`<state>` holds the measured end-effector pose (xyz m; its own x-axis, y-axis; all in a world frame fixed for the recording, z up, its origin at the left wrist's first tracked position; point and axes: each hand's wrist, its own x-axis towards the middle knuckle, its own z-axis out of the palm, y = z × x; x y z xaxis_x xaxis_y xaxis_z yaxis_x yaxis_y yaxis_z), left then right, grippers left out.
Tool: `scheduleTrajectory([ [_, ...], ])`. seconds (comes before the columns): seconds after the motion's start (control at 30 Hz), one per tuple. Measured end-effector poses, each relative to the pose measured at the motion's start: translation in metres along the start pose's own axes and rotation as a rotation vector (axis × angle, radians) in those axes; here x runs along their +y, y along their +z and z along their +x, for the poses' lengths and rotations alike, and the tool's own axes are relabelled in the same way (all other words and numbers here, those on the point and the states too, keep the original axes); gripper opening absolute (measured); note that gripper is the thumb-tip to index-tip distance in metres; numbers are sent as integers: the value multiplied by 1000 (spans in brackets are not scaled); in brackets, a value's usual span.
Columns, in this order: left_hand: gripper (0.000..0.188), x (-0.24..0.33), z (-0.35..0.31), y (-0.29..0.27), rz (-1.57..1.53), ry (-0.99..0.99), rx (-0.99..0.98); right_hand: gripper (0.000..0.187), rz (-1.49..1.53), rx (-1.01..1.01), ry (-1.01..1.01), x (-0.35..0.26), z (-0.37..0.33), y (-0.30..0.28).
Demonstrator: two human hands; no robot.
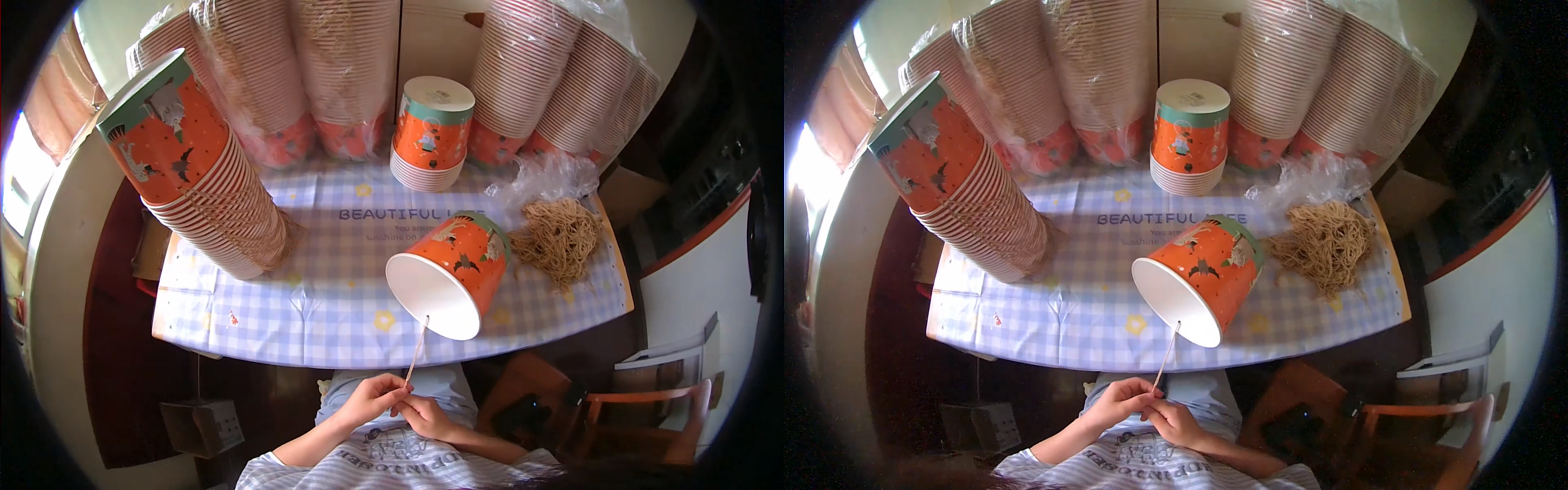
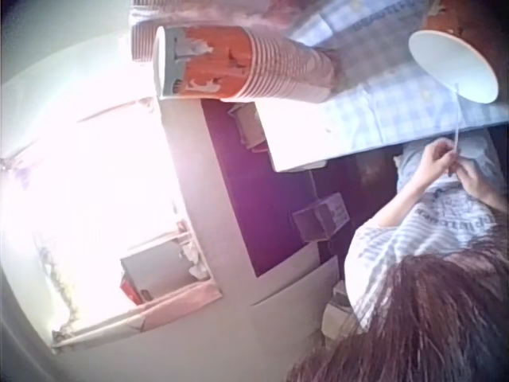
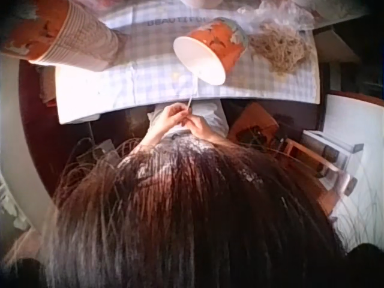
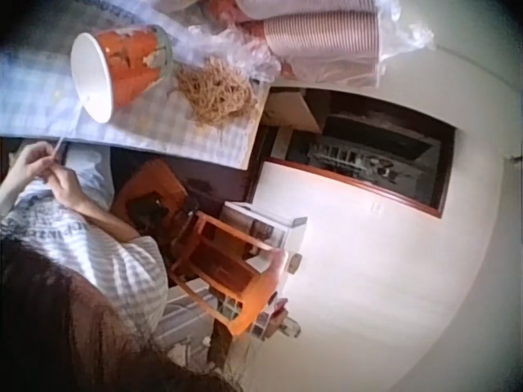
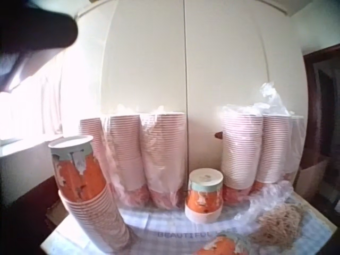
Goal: Attaching wire handles to festive Halloween-themed paper buckets.
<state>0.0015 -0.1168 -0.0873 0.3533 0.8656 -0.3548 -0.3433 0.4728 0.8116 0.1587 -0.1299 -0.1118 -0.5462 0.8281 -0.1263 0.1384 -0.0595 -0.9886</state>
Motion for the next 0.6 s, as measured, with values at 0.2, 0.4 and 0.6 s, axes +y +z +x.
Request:
scheduleTrajectory([
  [0.2,20,-8,-7,0,111,-36,-45,15,94,-44,176,5,-8,-2],
  [0.4,19,-23,-12,-5,156,25,32,15,150,-75,97,18,-11,-11],
  [0.6,15,-31,-17,-7,425,63,-32,11,359,157,156,12,-8,-14],
])
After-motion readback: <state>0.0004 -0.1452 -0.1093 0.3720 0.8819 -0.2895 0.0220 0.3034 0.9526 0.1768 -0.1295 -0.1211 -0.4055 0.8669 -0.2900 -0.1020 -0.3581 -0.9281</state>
